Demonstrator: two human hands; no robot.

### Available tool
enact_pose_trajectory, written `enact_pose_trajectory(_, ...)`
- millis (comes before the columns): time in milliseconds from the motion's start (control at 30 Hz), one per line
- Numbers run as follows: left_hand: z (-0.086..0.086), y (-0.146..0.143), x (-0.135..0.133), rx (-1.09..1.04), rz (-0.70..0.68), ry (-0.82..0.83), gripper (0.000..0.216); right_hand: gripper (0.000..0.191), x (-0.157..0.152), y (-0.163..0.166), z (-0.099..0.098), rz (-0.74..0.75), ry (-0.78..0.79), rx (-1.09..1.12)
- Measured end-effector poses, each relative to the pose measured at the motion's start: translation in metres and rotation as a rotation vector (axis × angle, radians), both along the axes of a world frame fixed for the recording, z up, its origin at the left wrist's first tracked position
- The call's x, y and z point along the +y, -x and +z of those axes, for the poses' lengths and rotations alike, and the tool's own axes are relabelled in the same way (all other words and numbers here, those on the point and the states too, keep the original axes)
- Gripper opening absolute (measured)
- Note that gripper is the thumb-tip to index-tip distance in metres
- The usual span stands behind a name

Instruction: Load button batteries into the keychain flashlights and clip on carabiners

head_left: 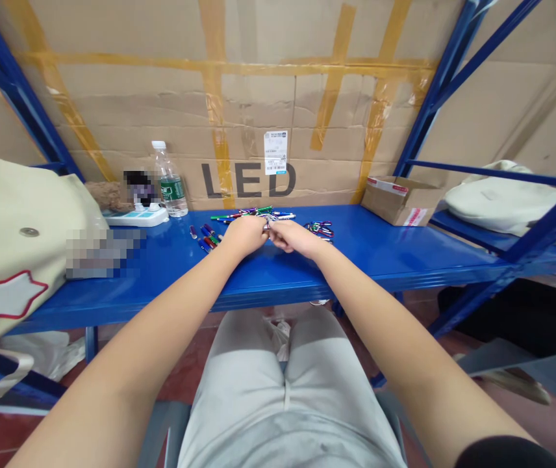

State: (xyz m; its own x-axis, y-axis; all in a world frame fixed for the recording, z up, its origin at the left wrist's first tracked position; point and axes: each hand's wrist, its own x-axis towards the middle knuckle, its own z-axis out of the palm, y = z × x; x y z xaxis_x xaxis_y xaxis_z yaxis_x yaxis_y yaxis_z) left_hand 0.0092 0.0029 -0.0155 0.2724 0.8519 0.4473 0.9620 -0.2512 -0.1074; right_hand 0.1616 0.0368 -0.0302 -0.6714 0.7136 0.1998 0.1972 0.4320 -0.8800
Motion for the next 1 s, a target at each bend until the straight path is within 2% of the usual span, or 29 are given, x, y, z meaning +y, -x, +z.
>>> enact_pose_trajectory(100, -0.001, 0.002, 0.003, -0.048, -0.046, 0.021, 0.024, 0.032, -0.001, -0.003, -0.002, -0.183, -0.356, -0.065)
enact_pose_trajectory(200, -0.003, 0.004, 0.006, -0.092, -0.071, 0.045, 0.023, 0.032, -0.005, -0.012, 0.000, -0.340, -0.707, -0.285)
enact_pose_trajectory(433, -0.004, 0.007, 0.007, -0.133, -0.126, 0.092, 0.022, 0.023, -0.014, -0.014, 0.007, -0.307, -0.992, -0.529)
enact_pose_trajectory(533, -0.004, 0.007, 0.006, -0.121, -0.126, 0.107, 0.021, 0.024, -0.014, -0.010, 0.006, -0.313, -1.013, -0.593)
enact_pose_trajectory(633, -0.005, 0.007, 0.004, -0.098, -0.121, 0.109, 0.021, 0.026, -0.013, -0.007, 0.005, -0.310, -0.968, -0.586)
enact_pose_trajectory(800, -0.004, 0.005, -0.001, -0.036, -0.089, 0.080, 0.023, 0.022, -0.008, -0.007, 0.000, -0.205, -0.823, -0.370)
enact_pose_trajectory(1000, -0.001, -0.002, -0.006, 0.034, 0.000, 0.042, 0.029, 0.025, -0.008, -0.008, -0.001, -0.118, -0.559, -0.124)
